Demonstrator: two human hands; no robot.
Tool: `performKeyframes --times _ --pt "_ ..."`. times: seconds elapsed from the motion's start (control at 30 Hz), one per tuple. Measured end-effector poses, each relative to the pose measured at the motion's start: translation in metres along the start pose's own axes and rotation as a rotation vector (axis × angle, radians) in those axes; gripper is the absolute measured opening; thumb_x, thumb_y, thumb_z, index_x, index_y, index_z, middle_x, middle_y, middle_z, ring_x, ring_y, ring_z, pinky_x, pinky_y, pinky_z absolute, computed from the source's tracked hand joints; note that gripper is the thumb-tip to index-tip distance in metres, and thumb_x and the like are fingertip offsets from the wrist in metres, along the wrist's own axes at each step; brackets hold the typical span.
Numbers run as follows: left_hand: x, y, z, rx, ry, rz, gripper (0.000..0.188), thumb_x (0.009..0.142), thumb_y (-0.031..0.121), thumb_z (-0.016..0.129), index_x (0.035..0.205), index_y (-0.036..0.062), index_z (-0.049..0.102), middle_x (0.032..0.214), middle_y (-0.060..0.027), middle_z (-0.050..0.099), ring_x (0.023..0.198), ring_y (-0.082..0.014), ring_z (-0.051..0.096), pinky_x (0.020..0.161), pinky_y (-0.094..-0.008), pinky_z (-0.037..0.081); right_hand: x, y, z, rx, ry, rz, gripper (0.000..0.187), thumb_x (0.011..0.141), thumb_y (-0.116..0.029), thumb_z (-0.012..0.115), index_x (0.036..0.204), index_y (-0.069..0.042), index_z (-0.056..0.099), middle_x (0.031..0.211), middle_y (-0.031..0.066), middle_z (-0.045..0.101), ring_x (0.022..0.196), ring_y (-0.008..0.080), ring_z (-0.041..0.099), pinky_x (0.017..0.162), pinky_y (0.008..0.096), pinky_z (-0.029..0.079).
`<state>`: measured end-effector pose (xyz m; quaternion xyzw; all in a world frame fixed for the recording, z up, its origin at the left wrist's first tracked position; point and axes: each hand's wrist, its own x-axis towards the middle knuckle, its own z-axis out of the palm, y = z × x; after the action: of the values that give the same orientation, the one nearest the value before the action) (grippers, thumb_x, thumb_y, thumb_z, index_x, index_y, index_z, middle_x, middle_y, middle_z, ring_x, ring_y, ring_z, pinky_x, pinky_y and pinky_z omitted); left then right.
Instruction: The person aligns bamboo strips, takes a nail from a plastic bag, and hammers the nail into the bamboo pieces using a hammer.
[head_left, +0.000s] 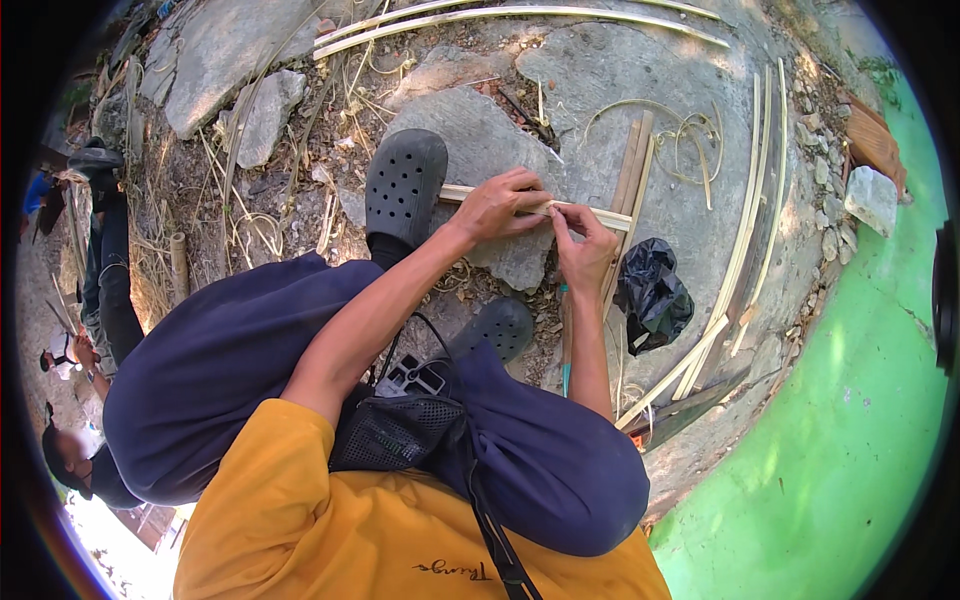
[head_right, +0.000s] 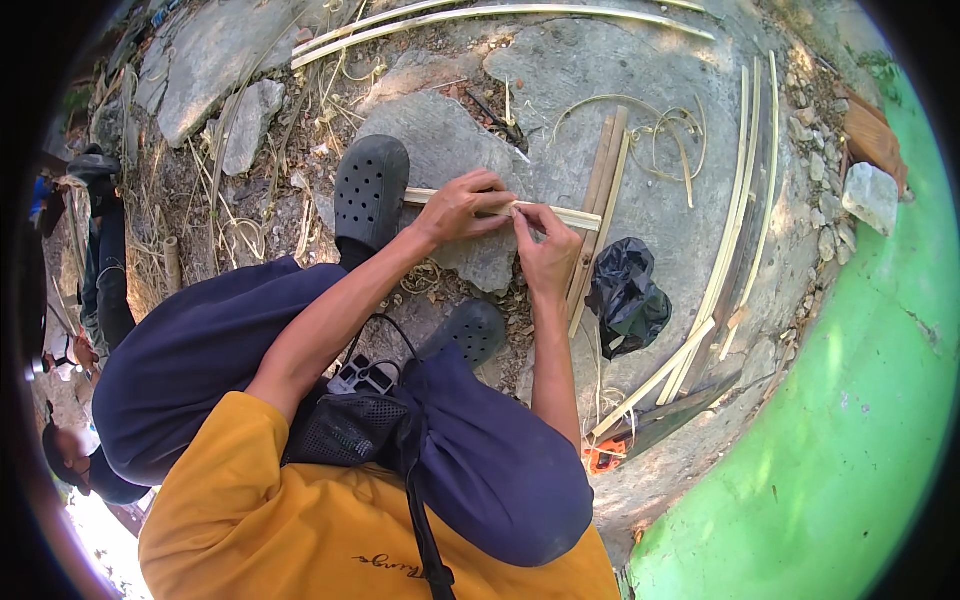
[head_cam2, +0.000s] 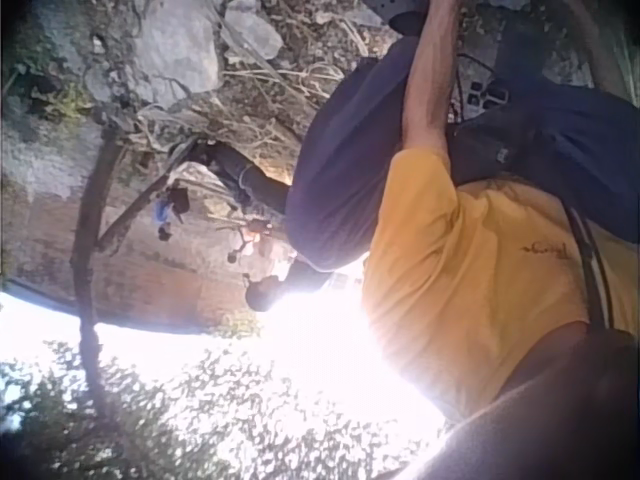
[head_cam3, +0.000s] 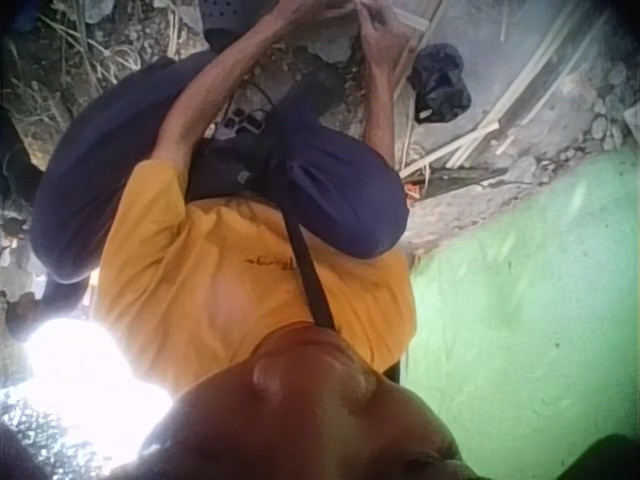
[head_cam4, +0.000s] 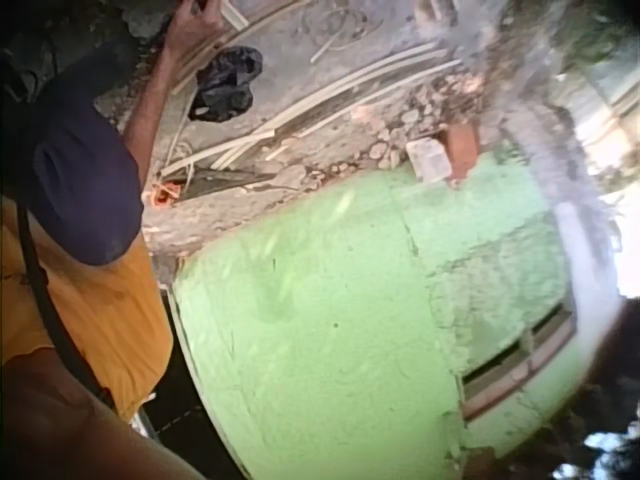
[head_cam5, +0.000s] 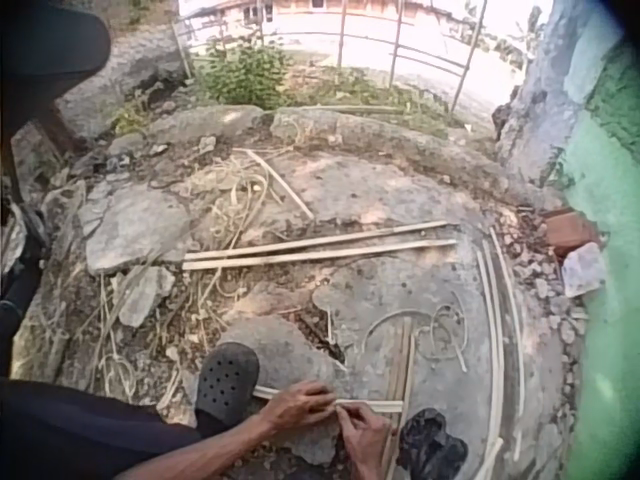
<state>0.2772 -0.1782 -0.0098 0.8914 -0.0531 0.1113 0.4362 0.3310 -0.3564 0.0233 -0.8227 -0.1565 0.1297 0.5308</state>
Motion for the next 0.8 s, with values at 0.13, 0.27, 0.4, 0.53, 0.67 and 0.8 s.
performKeyframes --times 0.13,0.27,0.4,0.53,0.67,0.8 --pt "0.001 0.001 -0.002 -0.038 0.006 -0.015 0.031 0.074 0.011 0.081 0.105 0.0069 0.075 0.096 -0.008 0.066 0.09 -0.0277 0.065 0.08 -0.0385 0.055 0.003 -0.003 -0.002 -0.149 -0.06 -0.149 0.012 0.085 -0.005 0.076 0.096 0.0 0.073 0.088 0.012 0.075 0.079 0.0233 0.075 0.074 0.0333 0.058" --pt "0.006 0.007 -0.005 -0.173 0.049 -0.028 0.029 0.073 0.009 0.08 0.102 0.0062 0.075 0.098 -0.0094 0.069 0.092 -0.0277 0.067 0.081 -0.0384 0.055 0.007 -0.002 -0.006 -0.158 -0.077 -0.202 0.014 0.084 -0.006 0.077 0.097 -0.003 0.074 0.092 0.0101 0.071 0.079 0.0256 0.072 0.07 0.0357 0.055" --pt "0.005 0.007 -0.008 -0.188 0.022 -0.067 0.026 0.073 0.008 0.079 0.098 0.0058 0.076 0.099 -0.0092 0.072 0.094 -0.0275 0.069 0.082 -0.0384 0.056 0.008 -0.004 -0.006 -0.137 -0.081 -0.196 0.014 0.082 -0.006 0.079 0.095 -0.006 0.076 0.092 0.0079 0.065 0.078 0.0243 0.068 0.068 0.0355 0.054" --pt "0.005 0.005 -0.003 -0.206 0.029 -0.116 0.023 0.072 0.005 0.08 0.095 0.0059 0.077 0.099 -0.0069 0.074 0.095 -0.0264 0.069 0.083 -0.0379 0.056 0.008 -0.006 -0.007 -0.133 -0.054 -0.196 0.015 0.079 -0.005 0.081 0.094 -0.006 0.078 0.09 0.0072 0.062 0.076 0.0224 0.066 0.067 0.0342 0.053" --pt "0.001 0.001 0.0 -0.188 0.067 -0.116 0.02 0.07 0.003 0.081 0.089 0.0048 0.076 0.096 -0.005 0.074 0.093 -0.0262 0.068 0.082 -0.0382 0.055 0.01 -0.012 -0.008 -0.063 -0.08 -0.086 0.017 0.078 -0.004 0.083 0.094 -0.006 0.08 0.087 0.0062 0.062 0.077 0.0193 0.065 0.065 0.0319 0.053" --pt "0.003 0.003 0.002 -0.195 0.081 -0.09 0.019 0.07 0.004 0.082 0.089 0.0057 0.076 0.096 -0.0043 0.074 0.092 -0.0259 0.068 0.082 -0.0377 0.055 0.01 -0.013 -0.014 -0.07 -0.106 -0.101 0.017 0.078 -0.004 0.083 0.094 -0.006 0.08 0.087 0.0064 0.062 0.076 0.018 0.065 0.065 0.0301 0.053"
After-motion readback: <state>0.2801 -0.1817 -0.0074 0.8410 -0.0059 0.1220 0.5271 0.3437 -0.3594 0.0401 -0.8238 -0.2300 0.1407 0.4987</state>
